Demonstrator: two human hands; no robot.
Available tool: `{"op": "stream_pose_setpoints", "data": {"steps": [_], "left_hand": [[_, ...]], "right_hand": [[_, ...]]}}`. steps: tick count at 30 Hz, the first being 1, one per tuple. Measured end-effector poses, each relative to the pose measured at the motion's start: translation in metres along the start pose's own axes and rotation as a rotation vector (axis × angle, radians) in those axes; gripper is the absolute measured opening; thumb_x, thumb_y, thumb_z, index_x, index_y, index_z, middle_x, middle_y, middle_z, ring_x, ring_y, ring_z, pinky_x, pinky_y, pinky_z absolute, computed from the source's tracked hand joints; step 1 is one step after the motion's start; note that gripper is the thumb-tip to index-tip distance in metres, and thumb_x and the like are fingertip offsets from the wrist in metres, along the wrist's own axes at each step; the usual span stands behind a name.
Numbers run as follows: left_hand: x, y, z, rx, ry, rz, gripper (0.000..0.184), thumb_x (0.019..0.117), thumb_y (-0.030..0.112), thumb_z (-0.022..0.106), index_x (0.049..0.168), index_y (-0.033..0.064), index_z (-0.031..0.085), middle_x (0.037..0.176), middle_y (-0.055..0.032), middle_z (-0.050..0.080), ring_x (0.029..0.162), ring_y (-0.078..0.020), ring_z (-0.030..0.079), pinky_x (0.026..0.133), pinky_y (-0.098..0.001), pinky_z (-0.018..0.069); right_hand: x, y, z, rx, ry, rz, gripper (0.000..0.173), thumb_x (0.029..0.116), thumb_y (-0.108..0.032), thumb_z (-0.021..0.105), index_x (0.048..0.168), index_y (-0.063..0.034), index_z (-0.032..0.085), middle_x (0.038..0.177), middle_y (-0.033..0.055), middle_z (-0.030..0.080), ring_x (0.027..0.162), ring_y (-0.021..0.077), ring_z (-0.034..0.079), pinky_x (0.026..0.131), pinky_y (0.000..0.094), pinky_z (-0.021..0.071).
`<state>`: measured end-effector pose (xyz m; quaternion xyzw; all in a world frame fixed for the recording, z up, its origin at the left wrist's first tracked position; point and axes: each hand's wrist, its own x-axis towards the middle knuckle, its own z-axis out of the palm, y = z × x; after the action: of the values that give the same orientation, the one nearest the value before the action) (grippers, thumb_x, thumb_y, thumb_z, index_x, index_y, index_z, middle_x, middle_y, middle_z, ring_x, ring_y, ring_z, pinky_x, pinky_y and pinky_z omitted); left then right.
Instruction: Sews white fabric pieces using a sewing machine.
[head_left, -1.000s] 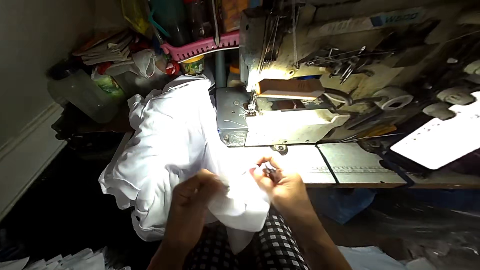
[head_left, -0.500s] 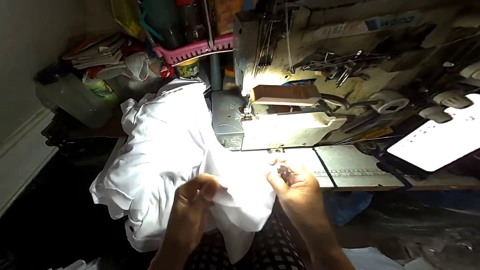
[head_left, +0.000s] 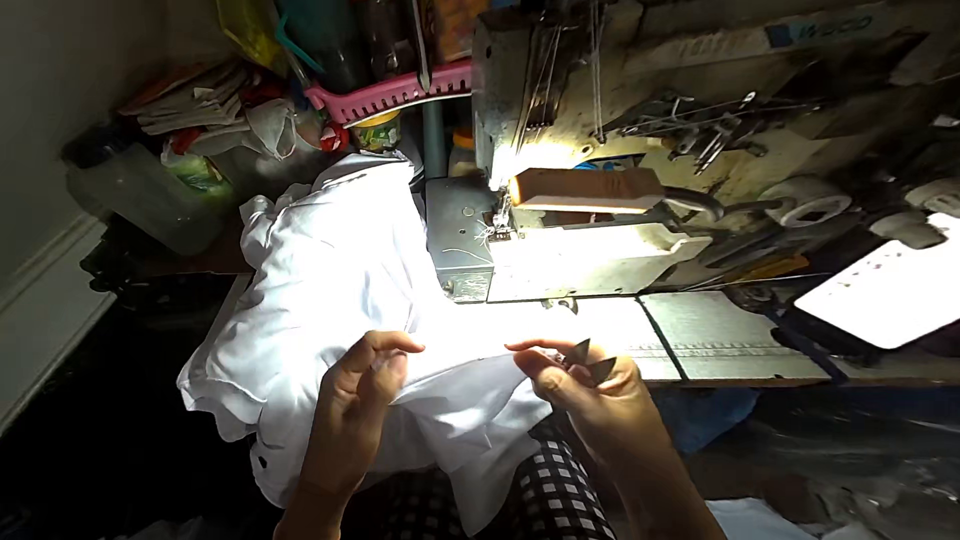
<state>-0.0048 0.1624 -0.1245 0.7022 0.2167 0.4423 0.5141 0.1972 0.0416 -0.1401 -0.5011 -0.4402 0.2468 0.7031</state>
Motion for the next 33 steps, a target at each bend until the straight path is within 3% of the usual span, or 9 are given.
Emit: {"op": "stream_pose_setpoints", "data": {"steps": [5, 10, 14, 16, 20, 22, 25, 28, 33], "left_hand": [[-0.005, 0.015, -0.002, 0.423, 0.042, 0.136, 0.029, 0.0901, 0.037, 0.075, 0.118, 0.0274, 0.075, 0.095, 0.0115, 0.063, 0.091, 0.0029, 0.058, 0.08, -0.0141, 0.0496], [0.005, 0.02, -0.006, 0.721, 0.134, 0.321, 0.018, 0.0969, 0.033, 0.066, 0.099, 0.0212, 0.079, 0.091, 0.0066, 0.059, 0.094, 0.0025, 0.055, 0.081, -0.0115, 0.0441], [0.049, 0.025, -0.001, 0.665, -0.029, 0.286, 0.019, 0.1018, 0.021, 0.056, 0.103, 0.0114, 0.072, 0.105, 0.003, 0.065, 0.098, 0.0014, 0.061, 0.084, -0.0154, 0.0511], [0.083, 0.022, 0.01, 0.587, -0.126, 0.238, 0.015, 0.1023, 0.011, 0.054, 0.106, 0.0067, 0.068, 0.095, 0.0012, 0.068, 0.085, 0.0004, 0.063, 0.075, -0.0171, 0.0532], [0.152, 0.001, 0.045, 0.784, -0.282, 0.045, 0.025, 0.1011, 0.008, 0.059, 0.121, -0.0031, 0.068, 0.117, -0.0178, 0.071, 0.112, -0.0255, 0.066, 0.101, -0.0439, 0.0494], [0.181, -0.025, 0.061, 0.957, -0.374, 0.063, 0.022, 0.1019, 0.015, 0.059, 0.114, 0.0, 0.07, 0.113, -0.018, 0.069, 0.112, -0.0317, 0.064, 0.097, -0.0509, 0.0473], [0.219, -0.096, 0.083, 1.07, -0.344, 0.28, 0.022, 0.0953, 0.032, 0.06, 0.102, 0.0154, 0.072, 0.101, -0.0052, 0.07, 0.101, -0.0235, 0.067, 0.084, -0.0468, 0.0538], [0.24, -0.094, 0.102, 1.095, -0.436, 0.14, 0.03, 0.0973, 0.037, 0.059, 0.11, 0.0128, 0.071, 0.115, -0.0085, 0.069, 0.115, -0.0274, 0.064, 0.092, -0.0529, 0.0518], [0.24, -0.096, 0.109, 0.956, -0.367, 0.137, 0.033, 0.0968, 0.038, 0.061, 0.114, 0.0104, 0.07, 0.116, -0.0111, 0.069, 0.115, -0.0268, 0.063, 0.098, -0.0501, 0.0493]], "right_hand": [[0.002, -0.004, 0.01, -0.511, 0.084, -0.279, 0.022, 0.0974, -0.027, 0.066, 0.117, -0.0288, 0.077, 0.082, -0.0086, 0.059, 0.069, -0.0062, 0.049, 0.06, 0.0084, 0.0397], [0.002, -0.012, 0.011, -0.647, 0.132, -0.358, 0.017, 0.0957, -0.025, 0.067, 0.102, -0.0165, 0.08, 0.088, -0.0024, 0.058, 0.077, -0.0086, 0.052, 0.067, 0.003, 0.043], [0.004, -0.011, 0.008, -0.641, 0.12, -0.345, 0.019, 0.0956, -0.031, 0.069, 0.092, -0.0148, 0.079, 0.088, -0.0035, 0.062, 0.075, -0.0093, 0.054, 0.066, 0.0041, 0.0453], [0.011, -0.005, 0.004, -0.556, 0.11, -0.233, 0.021, 0.0945, -0.031, 0.069, 0.083, -0.0149, 0.076, 0.076, -0.0083, 0.064, 0.066, -0.0083, 0.055, 0.059, 0.0076, 0.0462], [0.036, 0.01, -0.006, -0.288, 0.116, 0.346, 0.014, 0.0977, -0.007, 0.058, 0.089, -0.0054, 0.068, 0.061, -0.0018, 0.061, 0.05, 0.0043, 0.057, 0.049, 0.0192, 0.0482], [0.05, 0.023, -0.01, -0.101, 0.179, 0.506, 0.022, 0.1056, -0.01, 0.053, 0.089, -0.0026, 0.066, 0.057, 0.0019, 0.06, 0.044, 0.0054, 0.052, 0.043, 0.0187, 0.0424], [0.06, 0.035, -0.013, 0.158, 0.261, 0.543, 0.029, 0.1079, -0.013, 0.049, 0.084, -0.0012, 0.06, 0.052, 0.0053, 0.057, 0.037, 0.0064, 0.047, 0.038, 0.0189, 0.0417], [0.068, 0.03, -0.008, 0.269, 0.296, 0.551, 0.029, 0.1098, -0.013, 0.044, 0.086, -0.0016, 0.057, 0.049, 0.0054, 0.056, 0.035, 0.0064, 0.049, 0.036, 0.0188, 0.0427], [0.071, 0.029, 0.006, 0.356, 0.343, 0.565, 0.028, 0.1096, -0.012, 0.044, 0.087, -0.0007, 0.056, 0.049, 0.007, 0.057, 0.035, 0.007, 0.05, 0.035, 0.0184, 0.0411]]}}
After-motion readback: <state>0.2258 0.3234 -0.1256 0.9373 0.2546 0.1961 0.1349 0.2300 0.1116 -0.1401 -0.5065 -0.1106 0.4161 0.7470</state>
